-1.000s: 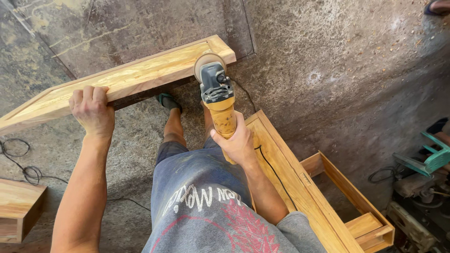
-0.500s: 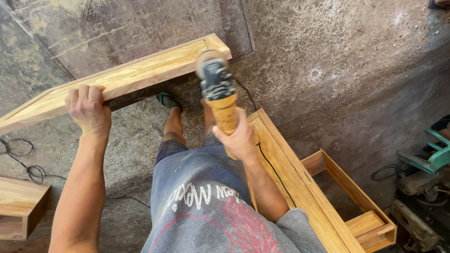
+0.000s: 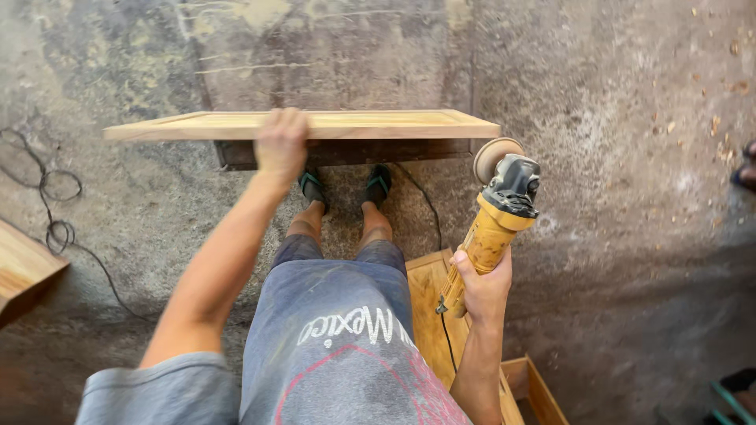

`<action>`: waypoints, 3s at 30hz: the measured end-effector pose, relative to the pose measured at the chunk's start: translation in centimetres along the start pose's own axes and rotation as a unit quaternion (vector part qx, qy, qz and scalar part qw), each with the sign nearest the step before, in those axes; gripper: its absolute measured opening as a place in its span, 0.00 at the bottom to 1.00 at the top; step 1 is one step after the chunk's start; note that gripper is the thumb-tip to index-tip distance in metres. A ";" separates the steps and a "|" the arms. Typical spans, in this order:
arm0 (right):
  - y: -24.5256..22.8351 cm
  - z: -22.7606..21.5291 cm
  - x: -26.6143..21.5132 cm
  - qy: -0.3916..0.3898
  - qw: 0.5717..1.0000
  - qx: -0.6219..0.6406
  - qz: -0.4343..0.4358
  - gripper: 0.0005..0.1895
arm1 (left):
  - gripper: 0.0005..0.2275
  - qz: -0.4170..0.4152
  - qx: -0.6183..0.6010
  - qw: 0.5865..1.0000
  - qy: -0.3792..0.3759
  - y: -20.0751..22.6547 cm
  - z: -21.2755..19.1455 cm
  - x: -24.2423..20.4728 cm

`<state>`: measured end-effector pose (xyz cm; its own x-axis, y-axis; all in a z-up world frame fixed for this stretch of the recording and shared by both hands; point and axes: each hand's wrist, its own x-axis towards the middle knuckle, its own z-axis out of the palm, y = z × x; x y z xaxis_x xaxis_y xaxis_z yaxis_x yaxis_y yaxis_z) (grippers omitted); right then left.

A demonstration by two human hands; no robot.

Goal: The person uses a handheld electric sander to smooth the edges and surface of a rectangular wooden panel. They reposition the panel several times to access different sides and continue sanding until the clip ends.

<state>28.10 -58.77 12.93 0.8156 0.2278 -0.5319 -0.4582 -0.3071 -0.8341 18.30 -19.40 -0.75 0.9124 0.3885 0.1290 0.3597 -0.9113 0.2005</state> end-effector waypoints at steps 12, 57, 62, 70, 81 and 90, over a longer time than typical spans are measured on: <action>-2.1 13.9 -2.0 -0.149 0.972 -0.175 -0.048 0.26 | 0.11 -0.046 0.009 0.998 0.041 -10.1 -5.5 -3.8; -1.6 32.8 -7.4 -0.126 0.931 -0.342 0.011 0.31 | 0.15 -0.102 -0.441 0.890 0.055 -25.2 -2.2 -10.6; -0.6 28.3 -6.2 -0.085 0.953 -0.292 0.009 0.29 | 0.14 -0.106 -0.415 0.903 0.039 -25.3 -2.3 -10.8; 1.2 20.5 -3.7 -0.003 0.980 -0.199 0.011 0.28 | 0.12 -0.111 -0.407 0.906 0.018 -25.7 -2.1 -11.2; 1.0 17.4 -5.6 0.001 0.985 -0.171 -0.013 0.28 | 0.39 0.013 -0.200 0.980 -0.006 -19.9 -9.9 -7.9; -0.7 23.7 -4.3 -0.111 0.967 -0.230 0.014 0.38 | 0.08 0.037 0.026 0.994 -0.098 -12.6 -5.4 -3.1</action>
<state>16.58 -37.59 12.34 0.6861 0.3898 -0.6143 -0.2321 -0.6830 -0.6925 9.87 -8.38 1.58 0.9555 0.2906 -0.0505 0.2949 -0.9441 0.1473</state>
